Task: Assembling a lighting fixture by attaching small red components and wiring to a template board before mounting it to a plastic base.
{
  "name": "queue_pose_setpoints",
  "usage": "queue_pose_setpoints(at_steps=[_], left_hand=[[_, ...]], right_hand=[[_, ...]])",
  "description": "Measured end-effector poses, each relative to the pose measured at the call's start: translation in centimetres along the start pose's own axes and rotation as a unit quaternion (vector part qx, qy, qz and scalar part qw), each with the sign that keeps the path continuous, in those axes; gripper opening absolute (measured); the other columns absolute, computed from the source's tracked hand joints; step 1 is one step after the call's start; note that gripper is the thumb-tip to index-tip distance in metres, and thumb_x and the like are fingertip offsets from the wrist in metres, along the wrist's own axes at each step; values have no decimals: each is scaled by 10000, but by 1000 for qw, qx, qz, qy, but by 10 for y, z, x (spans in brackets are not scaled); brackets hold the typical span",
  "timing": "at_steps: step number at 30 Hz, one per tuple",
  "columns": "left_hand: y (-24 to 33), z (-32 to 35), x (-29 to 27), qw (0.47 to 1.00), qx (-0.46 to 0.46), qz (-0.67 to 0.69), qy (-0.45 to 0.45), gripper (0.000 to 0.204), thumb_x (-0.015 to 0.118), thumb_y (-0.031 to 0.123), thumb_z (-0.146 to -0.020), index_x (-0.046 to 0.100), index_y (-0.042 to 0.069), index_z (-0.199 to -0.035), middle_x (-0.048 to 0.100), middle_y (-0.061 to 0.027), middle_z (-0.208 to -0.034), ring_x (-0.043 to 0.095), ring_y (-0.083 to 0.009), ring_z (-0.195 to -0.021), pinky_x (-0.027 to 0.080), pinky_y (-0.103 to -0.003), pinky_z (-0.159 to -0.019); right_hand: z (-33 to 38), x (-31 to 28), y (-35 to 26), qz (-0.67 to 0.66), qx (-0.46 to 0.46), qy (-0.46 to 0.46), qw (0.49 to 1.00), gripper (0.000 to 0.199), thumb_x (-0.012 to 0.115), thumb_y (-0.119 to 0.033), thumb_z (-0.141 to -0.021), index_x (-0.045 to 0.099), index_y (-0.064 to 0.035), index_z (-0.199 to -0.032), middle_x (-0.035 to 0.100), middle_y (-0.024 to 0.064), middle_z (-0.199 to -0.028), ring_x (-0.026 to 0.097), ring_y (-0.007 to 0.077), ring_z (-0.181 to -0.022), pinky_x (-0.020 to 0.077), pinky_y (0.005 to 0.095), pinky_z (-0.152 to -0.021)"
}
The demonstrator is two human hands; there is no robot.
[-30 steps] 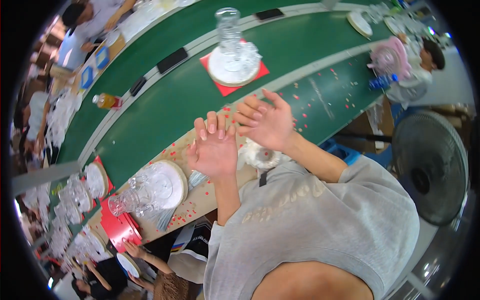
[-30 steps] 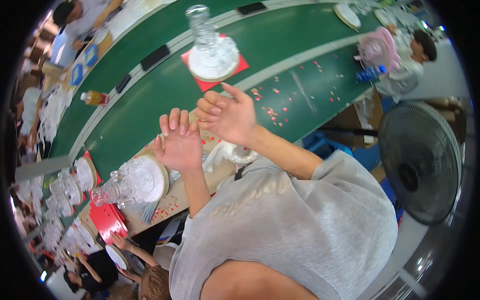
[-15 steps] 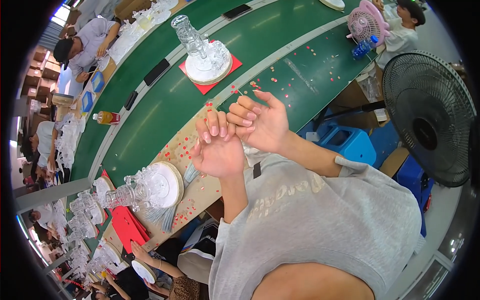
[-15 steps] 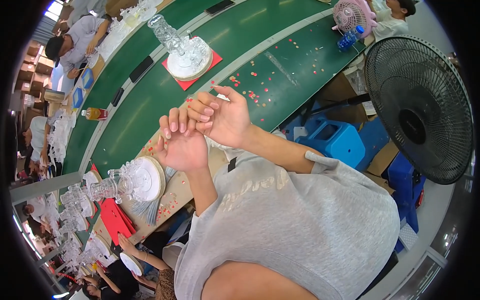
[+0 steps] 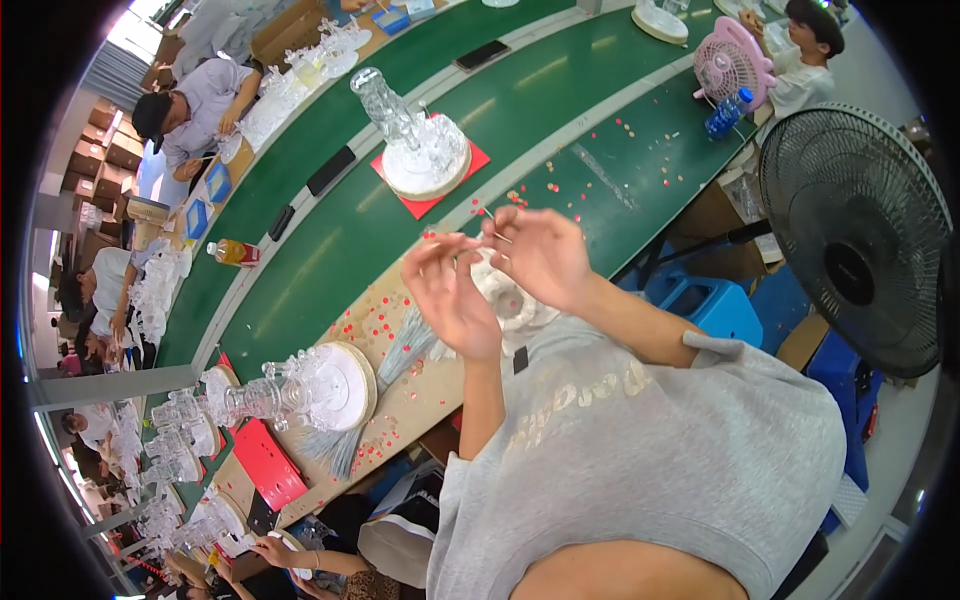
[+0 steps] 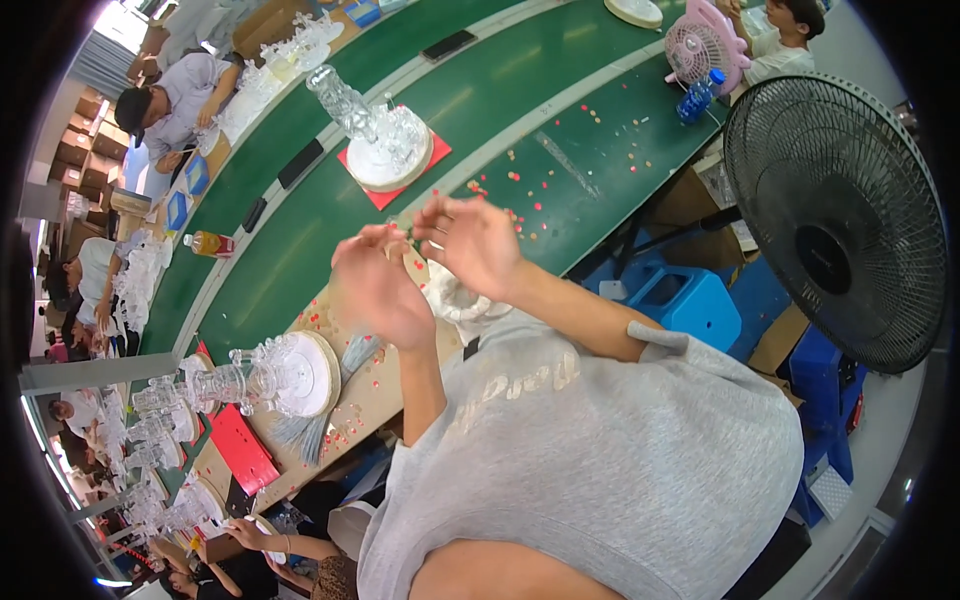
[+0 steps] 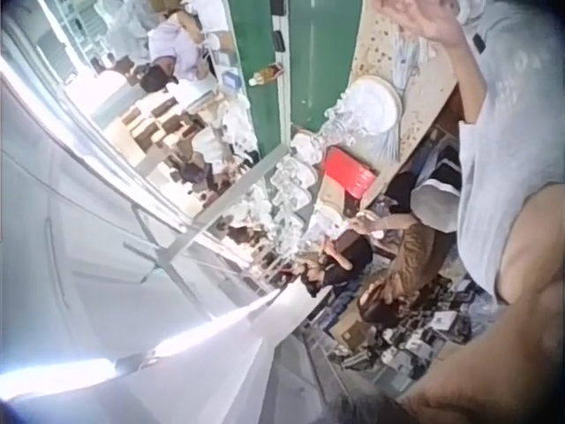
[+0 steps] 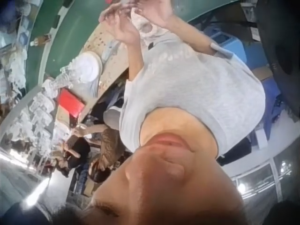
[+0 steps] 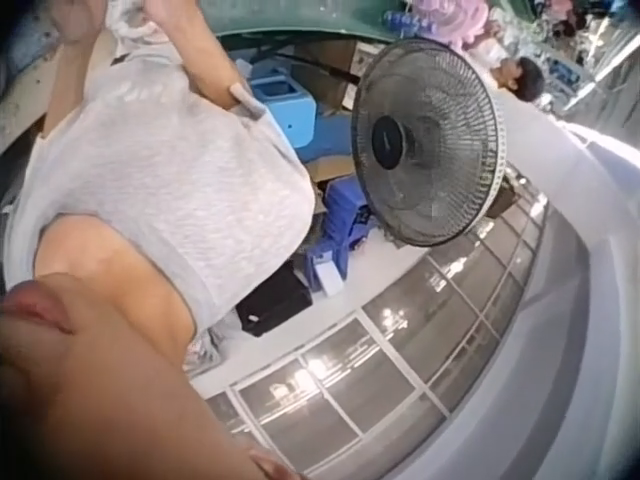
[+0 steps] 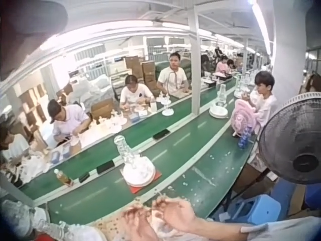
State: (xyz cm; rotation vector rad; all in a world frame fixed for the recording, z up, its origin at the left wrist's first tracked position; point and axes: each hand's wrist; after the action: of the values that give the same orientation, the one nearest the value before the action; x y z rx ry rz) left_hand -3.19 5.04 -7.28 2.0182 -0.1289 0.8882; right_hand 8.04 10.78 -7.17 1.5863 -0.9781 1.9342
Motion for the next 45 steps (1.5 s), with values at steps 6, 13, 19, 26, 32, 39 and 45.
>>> queue_pose_setpoints(at_steps=[6, 13, 19, 26, 32, 39, 45], left_hand=[[-13, 11, 5, 998, 12, -53, -11, 523, 532, 96, -929, 339, 43, -1412, 512, -222, -1266, 600, -348, -1118, 516, -455, -962], [-26, 9, 5, 993, -51, 102, 1, 127, 538, 113, -916, 416, 99, -886, 488, -90, -869, 589, -299, -1025, 390, -593, -1116], [-34, -6, 2, 891, -235, 386, 40, 249, 506, 80, -932, 415, 90, -700, 436, -66, -683, 536, -345, -1281, 270, -641, -1198], [-47, 6, 7, 894, -278, 343, 75, 269, 490, -71, -846, 410, 84, -642, 391, -56, -598, 389, -355, -1457, 183, -606, -1254], [-56, 6, 16, 844, -293, 450, -3, 263, 489, -75, -806, 373, 91, -638, 349, -46, -560, 659, -273, -994, 196, -554, -1267], [-44, -11, 76, 818, -342, 462, -22, 271, 472, -97, -781, 357, 91, -625, 344, -53, -549, 608, -350, -1235, 167, -519, -1279], [-48, -14, 99, 806, -354, 473, -38, 266, 459, -115, -767, 357, 81, -619, 367, -78, -552, 383, -391, -1452, 122, -554, -1284]], right_hand=[[20, 1, -11, 164, -39, 63, 984, 147, 564, -187, -918, 552, -68, -1004, 562, 59, -1025, 553, 207, -1027, 439, 411, -1048], [33, -7, -33, 368, -170, -102, 909, 255, 528, -217, -927, 446, -78, -730, 454, 43, -677, 533, 186, -705, 275, 517, -1200], [33, -24, -31, 101, -170, -45, 979, 250, 556, -127, -891, 447, -93, -669, 433, 12, -646, 490, 164, -667, 226, 507, -1232], [38, -33, -43, -60, -143, 13, 988, 228, 568, -15, -788, 481, -90, -592, 424, 1, -608, 507, 132, -722, 206, 478, -1269], [46, -22, -49, -13, -181, -38, 983, 348, 562, 16, -747, 331, -127, -531, 338, -2, -526, 412, 112, -543, 182, 444, -1282], [62, 5, -70, 163, -295, -51, 940, 377, 520, 110, -714, 273, -124, -552, 300, -25, -506, 305, 86, -476, 161, 453, -1283], [72, 9, -84, 195, -375, -71, 904, 360, 493, 125, -668, 261, -121, -544, 269, -33, -502, 271, 94, -478, 155, 484, -1279]])
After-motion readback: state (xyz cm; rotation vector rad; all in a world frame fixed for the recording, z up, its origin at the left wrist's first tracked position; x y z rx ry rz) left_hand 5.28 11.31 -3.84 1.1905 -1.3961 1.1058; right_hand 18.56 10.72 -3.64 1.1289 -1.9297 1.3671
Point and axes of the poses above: each hand's wrist, its own z-axis away from the middle knuckle, its own x-axis out of the palm, y = z × x
